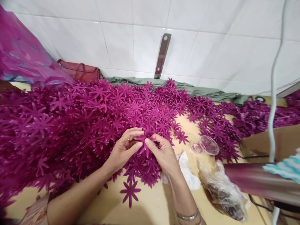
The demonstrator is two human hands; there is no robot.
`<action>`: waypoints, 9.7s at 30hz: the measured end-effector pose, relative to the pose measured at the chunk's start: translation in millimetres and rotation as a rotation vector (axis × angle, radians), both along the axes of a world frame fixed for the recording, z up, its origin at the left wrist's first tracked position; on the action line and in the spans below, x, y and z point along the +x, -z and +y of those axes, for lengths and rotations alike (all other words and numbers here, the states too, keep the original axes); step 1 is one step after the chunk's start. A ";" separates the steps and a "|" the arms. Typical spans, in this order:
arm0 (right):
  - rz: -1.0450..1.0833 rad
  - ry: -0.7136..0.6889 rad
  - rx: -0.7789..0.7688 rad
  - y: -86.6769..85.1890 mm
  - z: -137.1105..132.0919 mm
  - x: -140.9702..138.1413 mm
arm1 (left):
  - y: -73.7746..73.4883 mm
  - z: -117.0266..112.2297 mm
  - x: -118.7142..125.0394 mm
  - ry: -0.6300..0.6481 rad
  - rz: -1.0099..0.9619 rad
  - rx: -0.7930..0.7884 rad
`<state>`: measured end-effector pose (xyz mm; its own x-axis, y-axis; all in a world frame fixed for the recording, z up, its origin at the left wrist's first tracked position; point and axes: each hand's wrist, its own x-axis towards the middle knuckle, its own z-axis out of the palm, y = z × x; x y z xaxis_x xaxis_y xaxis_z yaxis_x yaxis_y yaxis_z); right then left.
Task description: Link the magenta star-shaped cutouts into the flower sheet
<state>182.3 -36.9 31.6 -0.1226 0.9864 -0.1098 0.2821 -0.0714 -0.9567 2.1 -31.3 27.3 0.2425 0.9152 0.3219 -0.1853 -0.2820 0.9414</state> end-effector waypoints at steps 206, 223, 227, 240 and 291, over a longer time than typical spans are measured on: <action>-0.234 0.143 0.354 2.3 -2.9 -19.9 | 1.7 -0.4 8.5 -0.037 -0.236 -0.309; -0.176 0.197 0.383 -2.3 -4.8 -18.0 | 10.5 -3.5 10.1 -0.023 -0.053 -0.250; -0.150 0.236 0.353 -0.1 -3.1 -17.5 | 11.3 -1.9 10.8 -0.022 -0.080 -0.240; 0.094 0.086 0.101 5.4 -0.7 -16.3 | 3.2 -3.3 7.9 0.002 -0.069 -0.160; 0.154 0.196 0.088 4.9 -3.0 -25.9 | 3.1 -3.1 6.3 -0.191 0.022 0.014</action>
<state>156.5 -40.0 26.7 0.0629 0.9979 -0.0178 0.1214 -0.0253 -0.9923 8.4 -34.5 24.2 0.0721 0.9408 0.3311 -0.1063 -0.3228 0.9405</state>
